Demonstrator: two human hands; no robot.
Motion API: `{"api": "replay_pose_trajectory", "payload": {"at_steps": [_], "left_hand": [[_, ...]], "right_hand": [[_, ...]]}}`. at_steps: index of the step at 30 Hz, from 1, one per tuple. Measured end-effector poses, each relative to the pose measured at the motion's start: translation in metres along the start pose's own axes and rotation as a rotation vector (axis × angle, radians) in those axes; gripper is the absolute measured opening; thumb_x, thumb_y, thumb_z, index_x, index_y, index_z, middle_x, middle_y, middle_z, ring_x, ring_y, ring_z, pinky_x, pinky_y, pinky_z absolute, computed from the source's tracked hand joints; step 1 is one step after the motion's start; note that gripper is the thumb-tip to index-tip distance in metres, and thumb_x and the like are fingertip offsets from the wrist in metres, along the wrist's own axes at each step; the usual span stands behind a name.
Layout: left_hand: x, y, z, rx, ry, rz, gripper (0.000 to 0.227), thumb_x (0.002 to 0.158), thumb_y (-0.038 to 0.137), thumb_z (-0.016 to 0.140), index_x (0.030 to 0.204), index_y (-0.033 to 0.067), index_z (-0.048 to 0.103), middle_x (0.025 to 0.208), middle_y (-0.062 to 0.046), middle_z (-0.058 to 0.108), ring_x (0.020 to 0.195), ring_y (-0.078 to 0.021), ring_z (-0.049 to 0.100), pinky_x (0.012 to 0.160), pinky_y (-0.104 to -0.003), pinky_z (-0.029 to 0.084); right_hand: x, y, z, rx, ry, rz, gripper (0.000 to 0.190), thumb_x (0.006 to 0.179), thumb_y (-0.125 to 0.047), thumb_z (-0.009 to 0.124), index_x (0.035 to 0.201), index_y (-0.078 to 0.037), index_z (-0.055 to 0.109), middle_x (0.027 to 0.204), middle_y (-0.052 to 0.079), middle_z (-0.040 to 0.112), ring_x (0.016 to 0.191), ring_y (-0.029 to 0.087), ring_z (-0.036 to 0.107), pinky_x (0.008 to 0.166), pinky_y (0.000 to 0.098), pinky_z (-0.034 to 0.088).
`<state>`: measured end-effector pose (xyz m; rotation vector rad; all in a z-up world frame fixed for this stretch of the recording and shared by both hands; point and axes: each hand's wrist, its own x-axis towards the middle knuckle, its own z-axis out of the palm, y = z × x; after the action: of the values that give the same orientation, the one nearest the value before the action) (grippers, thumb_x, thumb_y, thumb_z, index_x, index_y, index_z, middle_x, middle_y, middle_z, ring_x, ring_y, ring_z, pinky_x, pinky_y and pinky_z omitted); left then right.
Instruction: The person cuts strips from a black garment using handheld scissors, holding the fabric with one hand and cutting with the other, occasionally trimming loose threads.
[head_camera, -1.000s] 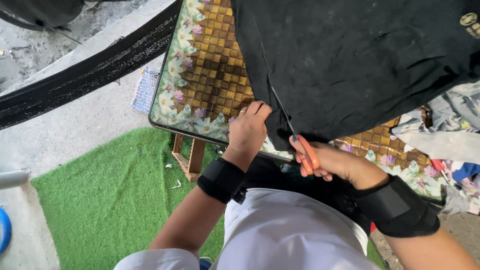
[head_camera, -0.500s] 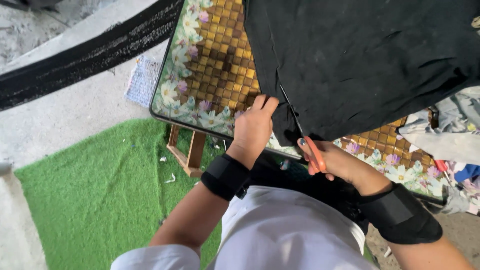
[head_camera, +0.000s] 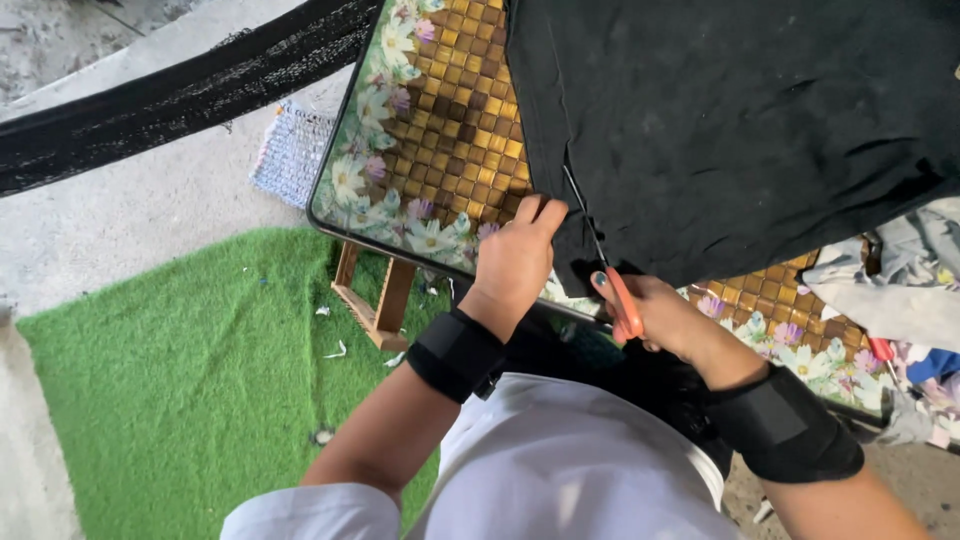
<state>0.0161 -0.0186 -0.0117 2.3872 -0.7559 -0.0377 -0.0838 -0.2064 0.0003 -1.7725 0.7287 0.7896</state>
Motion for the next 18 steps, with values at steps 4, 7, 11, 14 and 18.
{"api": "replay_pose_trajectory", "payload": {"at_steps": [4,7,11,14,18], "left_hand": [[0.004,0.0,-0.001,0.011,0.0,0.013,0.033,0.087,0.004,0.063,0.115,0.0207,0.059,0.12,-0.006,0.063,0.082,-0.0358,0.071,0.068,-0.047,0.055],[0.004,0.0,0.0,0.008,0.028,0.019,0.034,0.085,0.004,0.063,0.115,0.021,0.059,0.119,-0.006,0.063,0.081,-0.0352,0.071,0.069,-0.048,0.055],[0.004,0.003,-0.004,-0.008,-0.008,-0.003,0.034,0.086,0.004,0.063,0.116,0.0202,0.058,0.118,-0.008,0.063,0.081,-0.0363,0.071,0.068,-0.049,0.055],[0.009,0.005,-0.009,-0.013,-0.013,-0.017,0.033,0.087,0.005,0.063,0.116,0.0198,0.058,0.116,-0.009,0.063,0.081,-0.0382,0.07,0.068,-0.051,0.055],[0.014,0.005,-0.011,-0.02,-0.046,-0.044,0.03,0.088,0.006,0.062,0.115,0.0192,0.058,0.113,-0.01,0.062,0.08,-0.0413,0.069,0.069,-0.054,0.053]], "right_hand": [[0.007,-0.027,-0.005,0.064,-0.08,0.048,0.063,0.089,-0.071,0.049,0.082,-0.01,0.063,0.06,0.006,0.063,0.044,0.01,0.051,0.038,0.0267,0.032],[0.012,-0.036,-0.008,0.112,-0.061,0.057,0.064,0.089,-0.07,0.048,0.078,-0.008,0.062,0.057,0.008,0.06,0.038,0.013,0.04,0.036,0.0292,0.027],[0.008,-0.03,-0.006,0.076,0.004,0.001,0.069,0.09,-0.07,0.052,0.077,-0.002,0.061,0.056,0.01,0.058,0.038,0.014,0.042,0.036,0.0299,0.029],[0.008,-0.038,-0.009,0.081,-0.006,-0.014,0.07,0.089,-0.07,0.053,0.077,-0.002,0.063,0.056,0.01,0.058,0.036,0.014,0.041,0.035,0.0313,0.03],[0.015,-0.06,-0.015,0.101,-0.097,0.134,0.07,0.089,-0.077,0.047,0.08,-0.008,0.059,0.058,0.007,0.061,0.037,0.01,0.033,0.036,0.0293,0.026]]}}
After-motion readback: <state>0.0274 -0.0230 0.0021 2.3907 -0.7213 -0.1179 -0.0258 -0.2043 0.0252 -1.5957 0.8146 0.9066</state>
